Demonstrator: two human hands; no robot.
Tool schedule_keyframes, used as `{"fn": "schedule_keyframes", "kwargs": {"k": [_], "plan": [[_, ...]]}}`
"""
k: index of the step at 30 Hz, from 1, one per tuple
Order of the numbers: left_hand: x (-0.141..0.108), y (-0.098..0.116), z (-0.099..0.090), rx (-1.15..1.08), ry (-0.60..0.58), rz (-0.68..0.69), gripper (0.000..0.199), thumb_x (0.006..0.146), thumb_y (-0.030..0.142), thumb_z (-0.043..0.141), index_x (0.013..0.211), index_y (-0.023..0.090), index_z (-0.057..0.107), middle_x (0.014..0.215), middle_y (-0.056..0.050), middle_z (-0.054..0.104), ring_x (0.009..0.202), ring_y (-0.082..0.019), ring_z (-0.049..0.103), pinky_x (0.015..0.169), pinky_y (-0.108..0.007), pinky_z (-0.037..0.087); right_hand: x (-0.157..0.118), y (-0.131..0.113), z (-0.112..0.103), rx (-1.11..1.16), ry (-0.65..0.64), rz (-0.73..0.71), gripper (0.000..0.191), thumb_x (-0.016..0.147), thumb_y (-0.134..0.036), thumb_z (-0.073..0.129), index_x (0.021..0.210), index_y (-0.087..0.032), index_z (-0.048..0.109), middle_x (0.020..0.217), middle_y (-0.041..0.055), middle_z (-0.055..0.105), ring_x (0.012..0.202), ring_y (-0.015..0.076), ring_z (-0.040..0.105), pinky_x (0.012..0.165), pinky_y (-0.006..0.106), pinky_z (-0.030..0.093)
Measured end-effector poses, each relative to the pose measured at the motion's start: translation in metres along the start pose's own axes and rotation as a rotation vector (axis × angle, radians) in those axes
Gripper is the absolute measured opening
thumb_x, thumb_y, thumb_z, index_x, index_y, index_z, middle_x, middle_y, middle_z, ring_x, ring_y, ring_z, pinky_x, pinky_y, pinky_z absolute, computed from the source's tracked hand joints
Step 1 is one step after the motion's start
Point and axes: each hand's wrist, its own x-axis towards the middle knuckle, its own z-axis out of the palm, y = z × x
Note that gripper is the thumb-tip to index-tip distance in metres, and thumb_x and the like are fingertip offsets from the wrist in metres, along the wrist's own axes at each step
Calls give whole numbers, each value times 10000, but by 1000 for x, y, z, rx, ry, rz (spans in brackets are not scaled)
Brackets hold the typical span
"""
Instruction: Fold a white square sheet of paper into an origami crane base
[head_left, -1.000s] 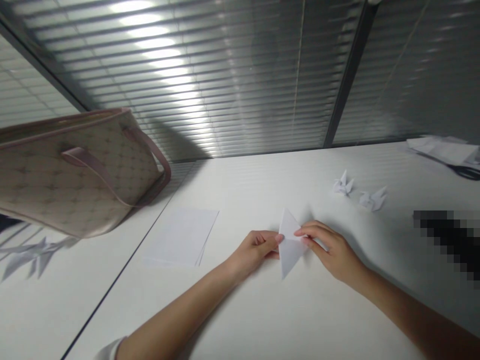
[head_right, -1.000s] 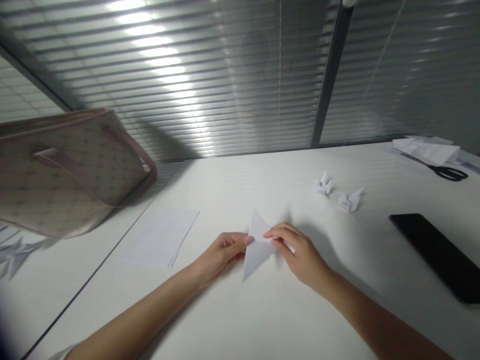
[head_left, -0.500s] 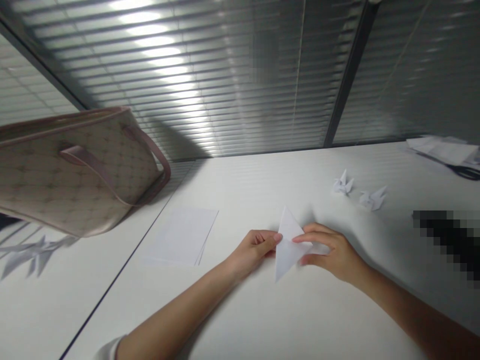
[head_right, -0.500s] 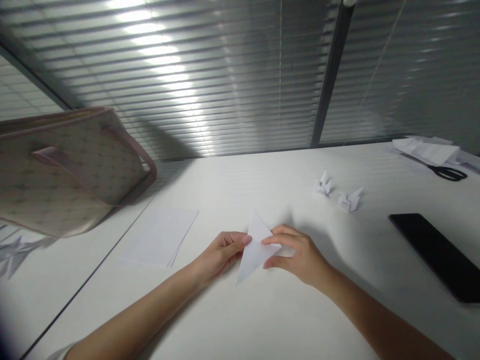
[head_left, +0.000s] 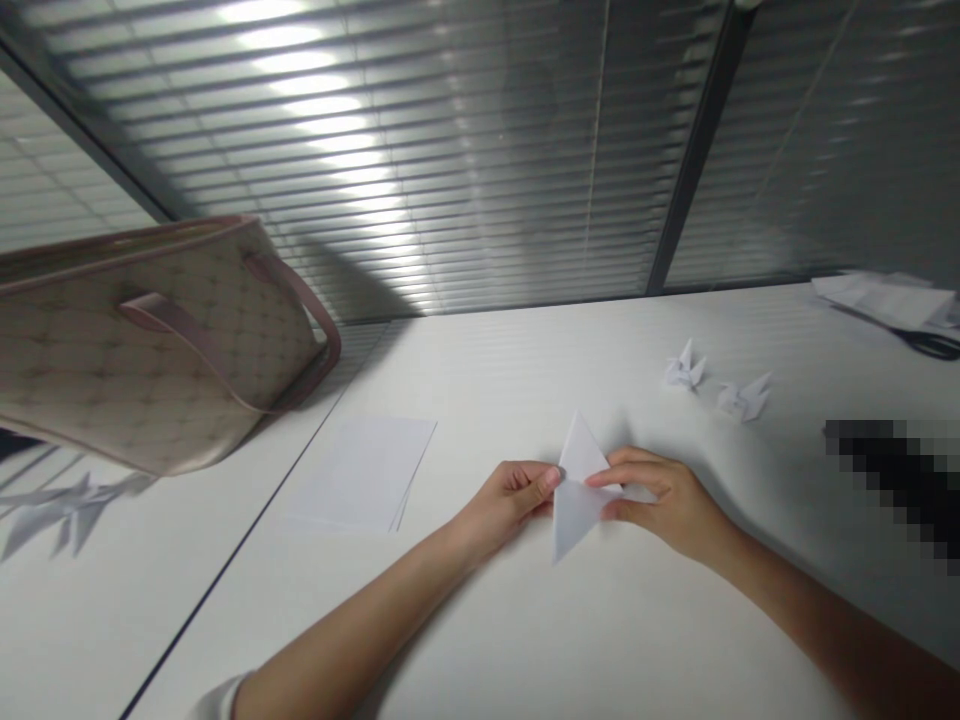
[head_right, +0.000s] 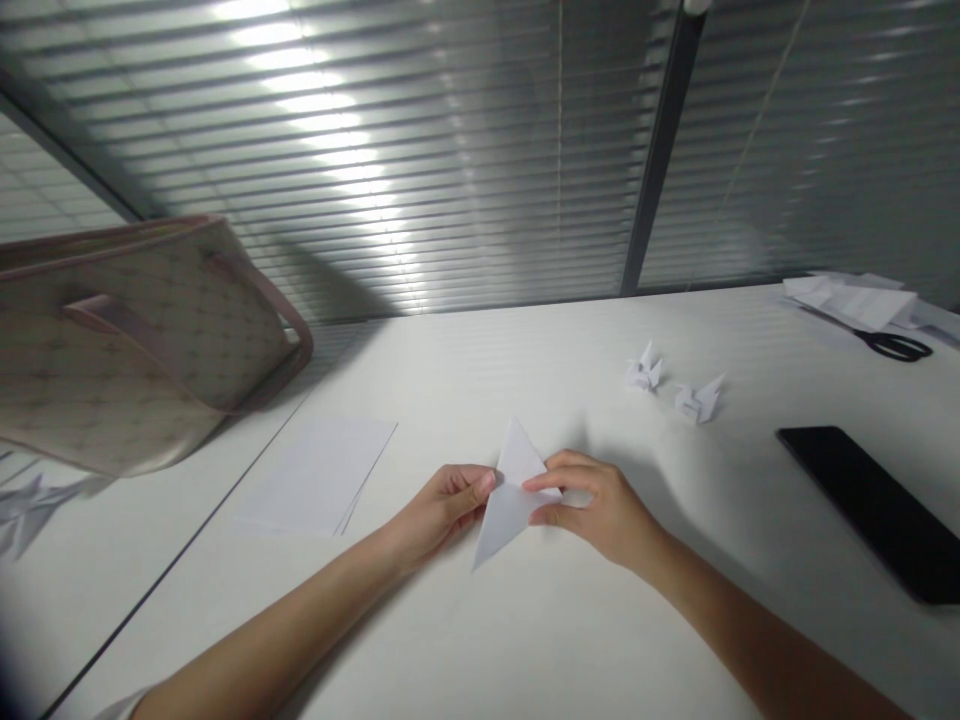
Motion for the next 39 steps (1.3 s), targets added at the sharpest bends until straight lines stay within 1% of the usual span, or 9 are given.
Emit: {"fn": "schedule_keyframes", "kwargs": {"k": [5,13,19,21,23,26,32,36,39], "plan": [[0,-1,-1,42,-16,19,500,769,585,649,790,88,702,726,-81,662,702,-177,593,673,-273,448,0,0,1,32,8,32,294,703,-456,751,898,-236,738,837,37,652,743,161,613,641,255,517],[1,-7,3,238,-20,151,520,897,552,479,874,79,693,785,-119,670,734,-206,629,678,-305,490,1,-4,4,45,62,143,281,881,-383,552,682,-204,635,650,4,560,610,137,554,554,235,453],[-4,-7,6,559,173,503,380,882,241,563,1256,231,492,1236,-106,504,1165,-237,469,971,-400,411,-3,-9,11,58,223,283,249,844,-378,597,668,-203,579,535,-37,501,470,113,461,454,228,379],[-6,-4,7,705,169,607,369,831,148,586,1184,252,560,1227,-88,506,1194,-243,432,1035,-428,334,-1,-11,12,90,258,306,259,841,-397,594,674,-200,613,615,-7,574,548,134,532,507,236,425],[-8,-2,7,839,139,682,378,768,95,617,1112,251,625,1211,-84,531,1179,-262,441,1042,-446,302,1,-12,12,130,299,312,267,815,-410,618,657,-197,649,888,56,660,810,187,611,694,266,481],[-8,-1,9,974,120,785,421,722,120,682,1120,251,645,1245,-89,536,1165,-288,451,1025,-461,304,4,-11,13,217,364,347,251,754,-423,672,644,-198,688,1186,86,607,1115,251,536,918,318,427],[-8,-5,16,1063,113,930,336,726,111,628,1034,226,696,1250,-107,547,1160,-288,456,998,-459,348,3,-3,18,454,443,506,256,728,-428,684,846,-203,709,983,81,708,929,257,644,794,359,509],[-6,-8,24,955,35,870,316,685,196,704,1002,195,701,1237,-126,599,1203,-312,470,1042,-486,339,5,-1,17,528,465,562,300,755,-488,634,813,-197,677,803,61,717,780,250,658,691,355,522],[-4,-6,25,851,121,801,107,768,194,697,872,212,715,1116,-84,677,1123,-263,559,1049,-443,343,7,-5,16,521,430,571,347,734,-535,633,737,-188,644,727,56,684,714,233,632,627,334,503]]}}
